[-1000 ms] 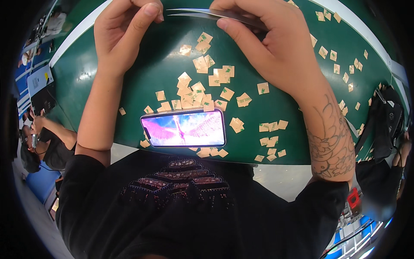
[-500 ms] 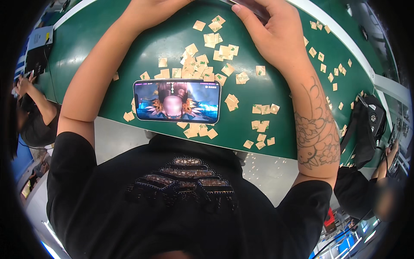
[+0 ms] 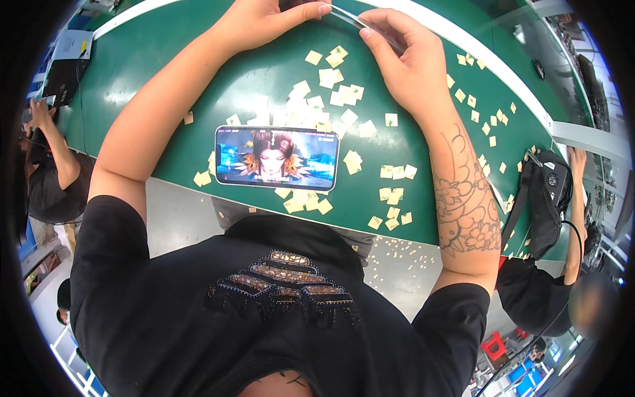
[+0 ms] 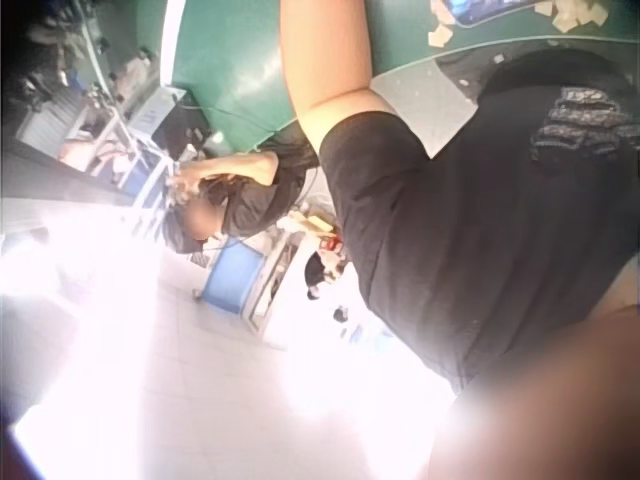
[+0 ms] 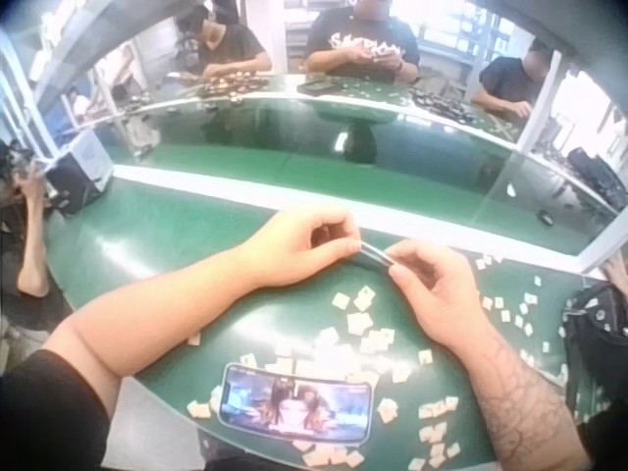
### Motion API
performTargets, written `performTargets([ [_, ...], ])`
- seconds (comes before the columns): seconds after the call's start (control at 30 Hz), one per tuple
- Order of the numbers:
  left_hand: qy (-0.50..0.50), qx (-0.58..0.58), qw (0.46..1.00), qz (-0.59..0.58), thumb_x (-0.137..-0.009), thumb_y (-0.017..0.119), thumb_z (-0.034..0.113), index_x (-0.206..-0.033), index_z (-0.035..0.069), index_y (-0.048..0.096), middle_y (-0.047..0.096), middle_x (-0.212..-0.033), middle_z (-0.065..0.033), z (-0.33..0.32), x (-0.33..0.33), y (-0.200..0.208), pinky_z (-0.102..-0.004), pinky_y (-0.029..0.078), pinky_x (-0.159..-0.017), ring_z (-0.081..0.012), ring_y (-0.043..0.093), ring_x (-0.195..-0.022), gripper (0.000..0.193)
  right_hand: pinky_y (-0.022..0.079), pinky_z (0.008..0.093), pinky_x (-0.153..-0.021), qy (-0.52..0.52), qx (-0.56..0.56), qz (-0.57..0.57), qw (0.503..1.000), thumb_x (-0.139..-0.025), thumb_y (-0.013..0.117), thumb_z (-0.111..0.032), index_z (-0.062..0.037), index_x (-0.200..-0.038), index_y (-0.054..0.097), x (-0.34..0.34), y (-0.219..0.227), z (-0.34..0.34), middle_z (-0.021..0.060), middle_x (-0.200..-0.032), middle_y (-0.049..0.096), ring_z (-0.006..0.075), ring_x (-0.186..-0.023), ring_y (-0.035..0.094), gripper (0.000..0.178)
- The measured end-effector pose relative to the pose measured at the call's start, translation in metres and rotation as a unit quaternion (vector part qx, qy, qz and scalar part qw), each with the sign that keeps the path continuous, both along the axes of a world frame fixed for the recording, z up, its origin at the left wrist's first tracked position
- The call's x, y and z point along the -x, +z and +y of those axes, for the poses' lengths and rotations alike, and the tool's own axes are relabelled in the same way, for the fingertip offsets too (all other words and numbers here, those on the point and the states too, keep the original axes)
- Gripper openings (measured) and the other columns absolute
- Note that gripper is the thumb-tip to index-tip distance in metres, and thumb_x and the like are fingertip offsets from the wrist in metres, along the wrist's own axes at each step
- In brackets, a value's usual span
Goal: The person is seen assembling small electronic components on a green conveyor belt in a factory setting.
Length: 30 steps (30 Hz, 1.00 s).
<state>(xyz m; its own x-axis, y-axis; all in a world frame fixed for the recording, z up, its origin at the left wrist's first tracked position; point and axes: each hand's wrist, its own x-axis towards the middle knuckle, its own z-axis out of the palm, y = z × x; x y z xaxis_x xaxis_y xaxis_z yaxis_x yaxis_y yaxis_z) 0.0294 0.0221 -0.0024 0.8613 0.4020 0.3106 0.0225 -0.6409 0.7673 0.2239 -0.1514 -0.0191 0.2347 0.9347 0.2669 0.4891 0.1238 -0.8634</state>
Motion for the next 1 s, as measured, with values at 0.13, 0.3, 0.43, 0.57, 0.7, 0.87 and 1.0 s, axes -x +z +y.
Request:
performTargets([
  [0.13,0.014,0.008,1.0,-0.01,-0.101,0.072,0.016,-0.098,0.005,0.071,0.067,-0.079,-0.0023,-0.001,0.003,0.003,-0.0289,0.05,-0.067,-0.0103,0.059,-0.071,0.011,0.056,0.0254,-0.083,-0.017,-0.001,-0.008,1.0,-0.102,0.073,-0.009,-0.002,-0.118,0.074,0.004,0.006,-0.002,0.0038,-0.1,0.076,0.0095,-0.091,0.07,0.018],
  [0.3,-0.029,0.048,0.998,0.005,-0.101,0.071,0.012,-0.098,0.002,0.069,0.065,-0.082,0.0,0.003,0.005,0.002,-0.0261,0.048,-0.069,-0.0074,0.057,-0.075,0.011,0.056,0.0256,-0.08,-0.006,0.002,0.013,1.0,-0.101,0.072,-0.007,-0.001,-0.117,0.073,0.004,0.005,-0.002,0.0052,-0.103,0.074,0.0116,-0.092,0.071,0.017],
  [0.43,-0.052,0.083,0.995,-0.007,-0.103,0.07,0.015,-0.095,0.001,0.065,0.061,-0.084,0.0025,0.002,0.003,0.002,-0.0239,0.045,-0.071,-0.0041,0.054,-0.078,0.017,0.057,0.0267,-0.082,0.001,0.012,0.007,1.0,-0.1,0.072,-0.005,-0.0005,-0.115,0.073,0.002,0.013,-0.003,0.0065,-0.102,0.074,0.0139,-0.094,0.073,0.016],
  [0.57,-0.05,0.115,0.992,-0.006,-0.103,0.07,0.013,-0.094,0.001,0.064,0.061,-0.085,0.0016,-0.001,-0.003,0.006,-0.0249,0.046,-0.074,-0.006,0.055,-0.081,0.016,0.057,0.0276,-0.082,-0.006,-0.022,0.002,1.0,-0.099,0.072,-0.005,-0.0014,-0.114,0.074,-0.005,0.014,-0.003,0.0076,-0.101,0.074,0.0141,-0.092,0.072,0.015],
  [0.7,-0.022,0.132,0.991,-0.016,-0.103,0.069,0.011,-0.093,0.002,0.064,0.062,-0.086,0.0008,0.002,0.003,-0.003,-0.0259,0.046,-0.076,-0.0072,0.055,-0.083,0.014,0.059,0.0339,-0.088,0.006,0.029,-0.066,0.997,-0.099,0.071,-0.002,-0.0011,-0.116,0.074,0.001,0.019,-0.005,0.0102,-0.11,0.075,0.0189,-0.098,0.073,0.018],
  [0.87,-0.003,0.218,0.975,-0.039,-0.105,0.066,0.008,-0.096,0.003,0.063,0.06,-0.087,0.0022,0.012,0.015,-0.014,-0.0236,0.044,-0.076,-0.0063,0.054,-0.083,0.01,0.06,0.0301,-0.087,0.015,0.01,0.049,0.999,-0.101,0.069,-0.002,-0.0014,-0.12,0.072,0.009,0.014,-0.002,0.0083,-0.111,0.071,0.0176,-0.099,0.072,0.019],
  [1.0,0.032,0.155,0.986,-0.057,-0.107,0.066,0.018,-0.096,0.004,0.064,0.061,-0.087,0.0021,0.015,0.012,-0.013,-0.0244,0.045,-0.076,-0.0072,0.055,-0.083,0.017,0.058,0.0287,-0.088,0.003,-0.038,-0.057,0.998,-0.103,0.068,-0.005,-0.0043,-0.12,0.074,0.001,0.009,0.001,0.0069,-0.111,0.075,0.0151,-0.101,0.071,0.018],
])
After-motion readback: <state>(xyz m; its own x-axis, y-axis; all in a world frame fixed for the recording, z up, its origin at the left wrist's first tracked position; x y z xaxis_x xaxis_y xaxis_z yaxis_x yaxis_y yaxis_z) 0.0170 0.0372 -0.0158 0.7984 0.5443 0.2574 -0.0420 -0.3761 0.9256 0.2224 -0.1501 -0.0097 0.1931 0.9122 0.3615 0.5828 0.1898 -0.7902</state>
